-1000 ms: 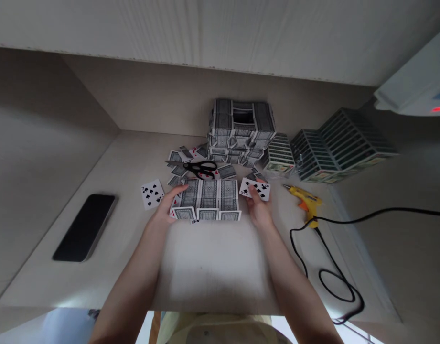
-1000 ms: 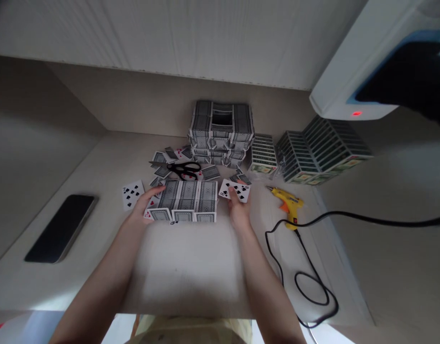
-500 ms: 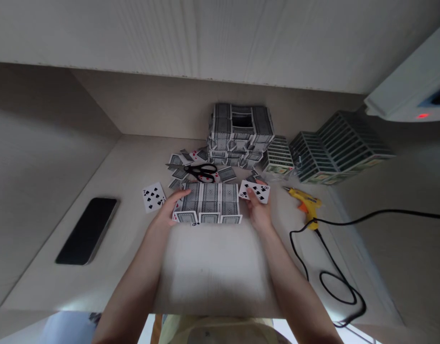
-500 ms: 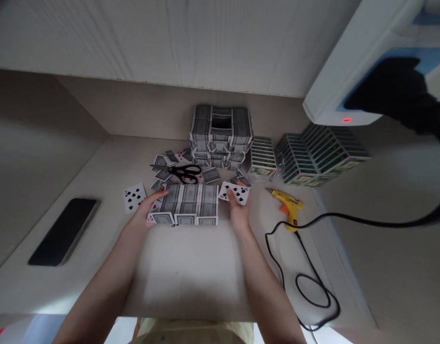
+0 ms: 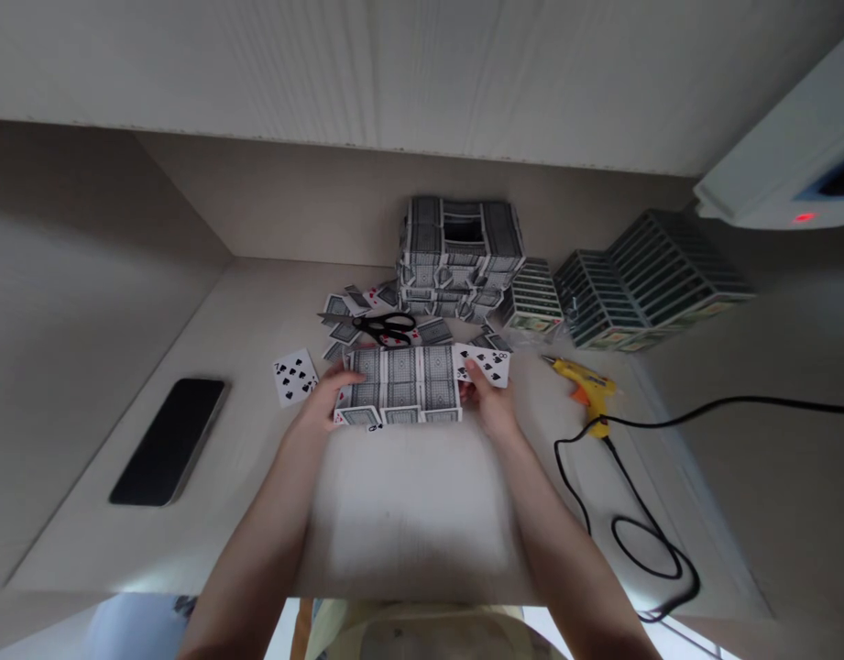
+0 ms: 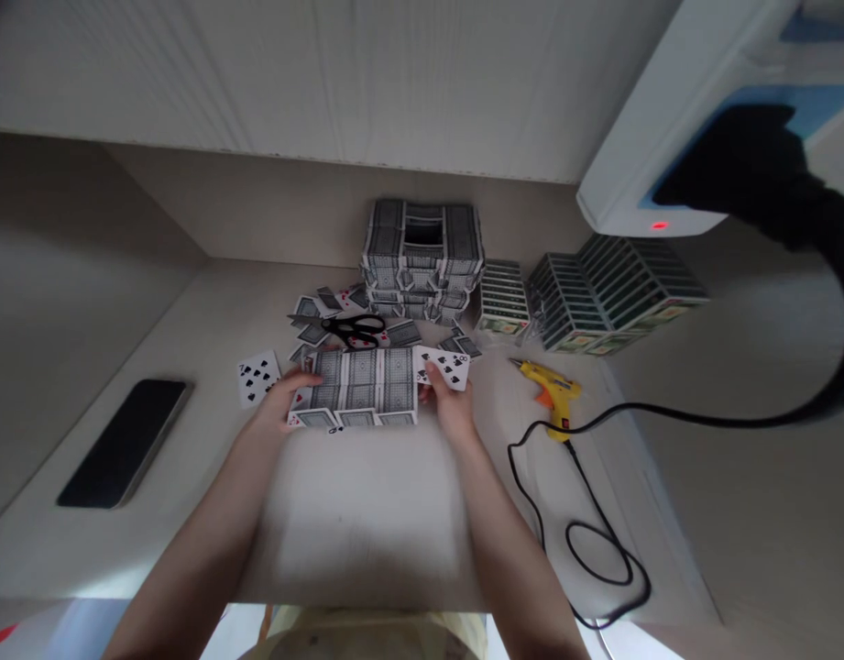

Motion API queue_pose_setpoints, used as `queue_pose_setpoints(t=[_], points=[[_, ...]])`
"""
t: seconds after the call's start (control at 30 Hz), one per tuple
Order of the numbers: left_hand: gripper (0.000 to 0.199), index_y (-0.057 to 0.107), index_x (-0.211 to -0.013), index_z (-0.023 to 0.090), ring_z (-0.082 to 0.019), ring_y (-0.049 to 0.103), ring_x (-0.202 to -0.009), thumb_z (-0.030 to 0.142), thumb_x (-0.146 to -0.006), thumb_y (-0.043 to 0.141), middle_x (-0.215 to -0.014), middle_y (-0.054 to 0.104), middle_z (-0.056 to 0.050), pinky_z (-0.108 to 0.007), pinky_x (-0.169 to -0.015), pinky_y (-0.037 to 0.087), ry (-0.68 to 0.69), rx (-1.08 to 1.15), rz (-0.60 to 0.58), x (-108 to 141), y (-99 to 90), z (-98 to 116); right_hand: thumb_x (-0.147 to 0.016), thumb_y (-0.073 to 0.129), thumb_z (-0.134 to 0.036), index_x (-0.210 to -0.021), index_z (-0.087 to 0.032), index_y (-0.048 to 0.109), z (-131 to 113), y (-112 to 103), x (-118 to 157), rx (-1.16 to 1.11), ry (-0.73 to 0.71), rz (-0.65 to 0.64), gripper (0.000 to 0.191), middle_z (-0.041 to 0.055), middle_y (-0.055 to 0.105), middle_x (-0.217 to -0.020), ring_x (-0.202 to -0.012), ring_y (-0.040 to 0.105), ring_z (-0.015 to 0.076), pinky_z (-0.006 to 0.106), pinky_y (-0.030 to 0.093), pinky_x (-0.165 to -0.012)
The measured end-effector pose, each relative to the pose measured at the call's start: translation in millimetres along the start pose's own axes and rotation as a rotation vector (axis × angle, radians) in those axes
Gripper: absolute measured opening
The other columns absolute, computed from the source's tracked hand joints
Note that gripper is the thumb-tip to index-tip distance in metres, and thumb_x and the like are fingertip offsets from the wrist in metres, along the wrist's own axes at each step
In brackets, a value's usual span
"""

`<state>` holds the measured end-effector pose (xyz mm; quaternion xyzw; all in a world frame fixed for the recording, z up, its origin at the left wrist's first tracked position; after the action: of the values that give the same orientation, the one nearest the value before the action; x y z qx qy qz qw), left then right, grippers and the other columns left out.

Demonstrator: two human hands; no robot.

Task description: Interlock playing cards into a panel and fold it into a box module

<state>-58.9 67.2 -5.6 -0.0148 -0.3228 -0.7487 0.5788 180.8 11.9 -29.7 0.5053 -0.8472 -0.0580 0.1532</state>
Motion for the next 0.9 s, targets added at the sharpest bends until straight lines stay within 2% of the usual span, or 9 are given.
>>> queue_pose_setpoints(t=[0.07,0.17,0.37,0.43,0.63,0.9], points=[[0.073,0.052,-0.121,0.022,-0.022,0.066,-0.080,0.007,-0.050,0.065,-0.097,0.069,-0.004,-0.030,-0.065,0.053,0.032,-0.051,-0.046,3,1.1,2,-0.064,0.072,-0.045,-0.059,-0.016,0.057,0,0,1,0.008,0.033,-0.004,0.033,-0.0027,0.056,-0.044,-0.036,0.048,0.0098,0.023,0.038,-0.037],[0.076,0.053,-0.120,0.023,-0.021,0.064,-0.087,0.005,-0.048,0.069,-0.104,0.067,-0.004,-0.027,-0.069,0.051,0.097,-0.138,-0.025,7,1.7,5,-0.062,0.073,-0.046,-0.057,-0.017,0.056,-2,0,2,0.011,0.044,0.003,0.034,-0.0039,0.054,-0.041,-0.034,0.045,0.0091,0.023,0.035,-0.035],[0.061,0.059,-0.109,0.020,-0.020,0.063,-0.088,0.019,-0.051,0.080,-0.096,0.068,-0.004,-0.027,-0.076,0.048,0.202,-0.261,0.202,2,-2.4,3,-0.063,0.071,-0.049,-0.051,-0.018,0.052,-9,2,4,0.112,-0.007,-0.026,0.038,-0.0045,0.049,-0.038,-0.034,0.042,0.0084,0.023,0.030,-0.035],[0.056,0.061,-0.105,0.019,-0.020,0.063,-0.088,0.021,-0.052,0.080,-0.093,0.068,-0.005,-0.027,-0.077,0.047,0.222,-0.284,0.245,-1,-3.9,2,-0.064,0.070,-0.050,-0.048,-0.019,0.050,-12,1,5,0.163,-0.034,-0.035,0.040,-0.0049,0.047,-0.037,-0.033,0.040,0.0081,0.023,0.029,-0.035],[0.047,0.063,-0.097,0.017,-0.022,0.063,-0.086,0.023,-0.053,0.079,-0.093,0.068,-0.006,-0.029,-0.076,0.048,0.196,-0.320,0.268,-6,-6.6,-1,-0.064,0.069,-0.052,-0.045,-0.020,0.047,-16,-4,3,0.248,-0.064,-0.056,0.043,-0.0053,0.044,-0.034,-0.033,0.037,0.0083,0.024,0.027,-0.036],[0.044,0.062,-0.090,0.017,-0.019,0.063,-0.073,0.022,-0.050,0.080,-0.085,0.068,-0.005,-0.027,-0.065,0.049,0.147,-0.286,0.273,-3,-6.5,0,-0.066,0.067,-0.052,-0.045,-0.021,0.044,-18,-5,0,0.280,-0.043,-0.138,0.045,-0.0049,0.043,-0.035,-0.033,0.036,0.0087,0.025,0.026,-0.036]])
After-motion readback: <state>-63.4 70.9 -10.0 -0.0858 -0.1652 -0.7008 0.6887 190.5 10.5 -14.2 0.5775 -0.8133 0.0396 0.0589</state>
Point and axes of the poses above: each hand's wrist, its own x-axis away from the middle knuckle, its own y-axis out of the palm, z = x × y, the point moved 5 cm from there along -x, towards the middle knuckle
